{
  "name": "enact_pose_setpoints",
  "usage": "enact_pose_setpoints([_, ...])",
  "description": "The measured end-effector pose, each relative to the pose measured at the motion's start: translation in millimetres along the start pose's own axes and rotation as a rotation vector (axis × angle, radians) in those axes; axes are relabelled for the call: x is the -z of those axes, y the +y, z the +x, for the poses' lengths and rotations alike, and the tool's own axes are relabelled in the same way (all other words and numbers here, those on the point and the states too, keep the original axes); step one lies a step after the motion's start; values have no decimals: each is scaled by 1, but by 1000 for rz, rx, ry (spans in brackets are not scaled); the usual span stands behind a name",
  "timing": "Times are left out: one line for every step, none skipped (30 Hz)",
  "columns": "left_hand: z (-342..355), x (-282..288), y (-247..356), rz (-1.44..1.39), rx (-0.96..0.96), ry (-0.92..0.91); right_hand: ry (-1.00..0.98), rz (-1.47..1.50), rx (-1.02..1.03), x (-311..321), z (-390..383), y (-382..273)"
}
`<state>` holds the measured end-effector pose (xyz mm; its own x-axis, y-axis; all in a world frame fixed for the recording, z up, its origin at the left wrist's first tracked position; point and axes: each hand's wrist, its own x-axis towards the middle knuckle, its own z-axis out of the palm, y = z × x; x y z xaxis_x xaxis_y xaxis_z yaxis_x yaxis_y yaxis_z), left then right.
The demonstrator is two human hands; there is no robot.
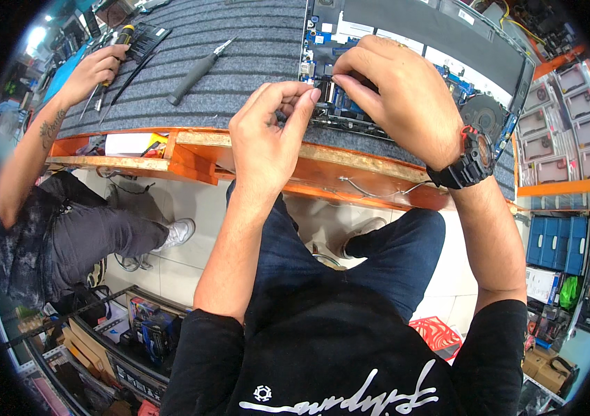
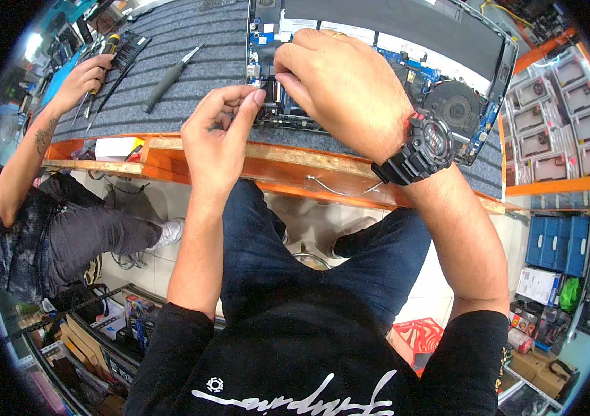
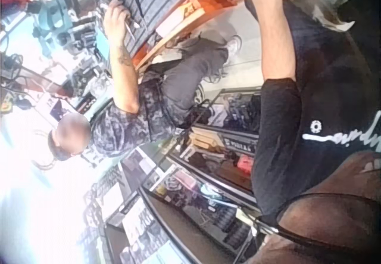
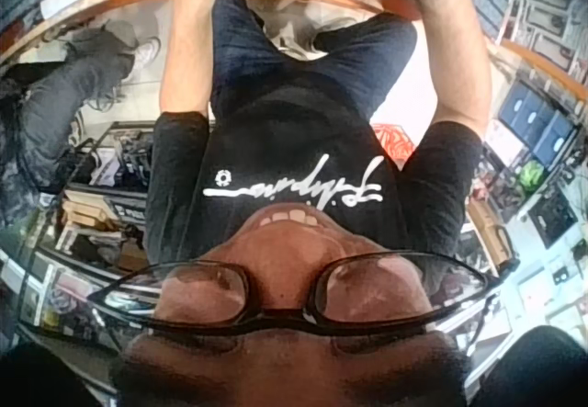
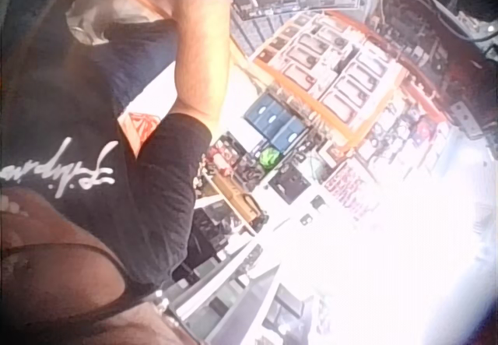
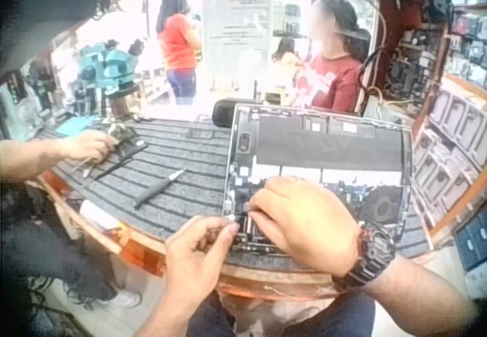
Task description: The person opens a laptop, removes the back cover, and uses a screwdriver to detach internal components. They disconnect cables, remove the battery, and then reinstall it by reconnecting the battery connector and placing the battery back into the chassis.
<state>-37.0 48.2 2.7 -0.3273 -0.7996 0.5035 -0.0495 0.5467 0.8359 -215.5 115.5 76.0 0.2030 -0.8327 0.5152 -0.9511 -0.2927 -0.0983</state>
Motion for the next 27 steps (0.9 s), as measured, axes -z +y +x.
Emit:
enact_pose_setpoints([0,0,-1,-2,-9,-2,1,-3,1,0,0,0])
enact_pose_setpoints([0,0,0,6,-13,-5,3,-2,4,0,0,0])
enact_pose_setpoints([0,1,2,13,-16,-8,4,-2,7,0,0,1])
enact_pose_setpoints([0,1,3,21,-20,-11,6,-2,11,-1,0,1])
enact_pose_setpoints([0,1,3,15,-12,-11,8,-4,17,-1,0,1])
enact_pose_setpoints([0,1,4,10,-3,-11,11,-6,22,-1,0,1])
enact_pose_setpoints([0,1,4,4,5,-11,14,-9,28,0,0,1])
enact_pose_setpoints([0,1,3,1,5,-10,14,-13,30,-1,0,1])
enact_pose_setpoints([0,1,1,-2,6,-10,14,-17,31,-1,0,1])
enact_pose_setpoints([0,0,1,-5,6,-9,14,-21,33,0,0,1])
enact_pose_setpoints([0,0,1,-1,5,-9,12,-25,33,0,0,1])
enact_pose_setpoints([0,1,1,2,4,-8,9,-29,33,0,0,1])
enact_pose_setpoints([0,1,1,5,4,-8,7,-32,33,-1,0,1])
enact_pose_setpoints([0,1,1,3,10,-10,7,-32,35,0,0,1])
enact_pose_setpoints([0,1,1,1,17,-12,8,-31,37,0,0,1])
enact_pose_setpoints([0,1,1,-2,23,-14,9,-30,39,0,0,1])
enact_pose_setpoints([0,1,0,-9,20,-12,10,-34,38,-1,0,1])
enact_pose_setpoints([0,0,0,-16,17,-10,12,-37,38,-1,0,1])
enact_pose_setpoints([0,0,0,-23,14,-8,13,-40,37,-1,0,1])
enact_pose_setpoints([0,0,-1,-15,6,-6,8,-44,41,-1,0,1])
enact_pose_setpoints([0,0,-2,-6,-3,-5,2,-48,44,1,0,1])
enact_pose_setpoints([0,-1,-2,3,-12,-3,-3,-52,47,1,0,1])
enact_pose_setpoints([0,0,-2,2,-10,-1,-2,-54,49,1,1,1])
enact_pose_setpoints([0,0,-2,1,-9,1,0,-56,51,1,1,1])
enact_pose_setpoints([0,0,-2,0,-7,3,1,-58,53,0,1,1])
enact_pose_setpoints([0,-1,-3,2,-9,3,2,-61,56,0,0,1])
enact_pose_setpoints([0,-1,-3,5,-10,3,4,-63,59,-1,0,2])
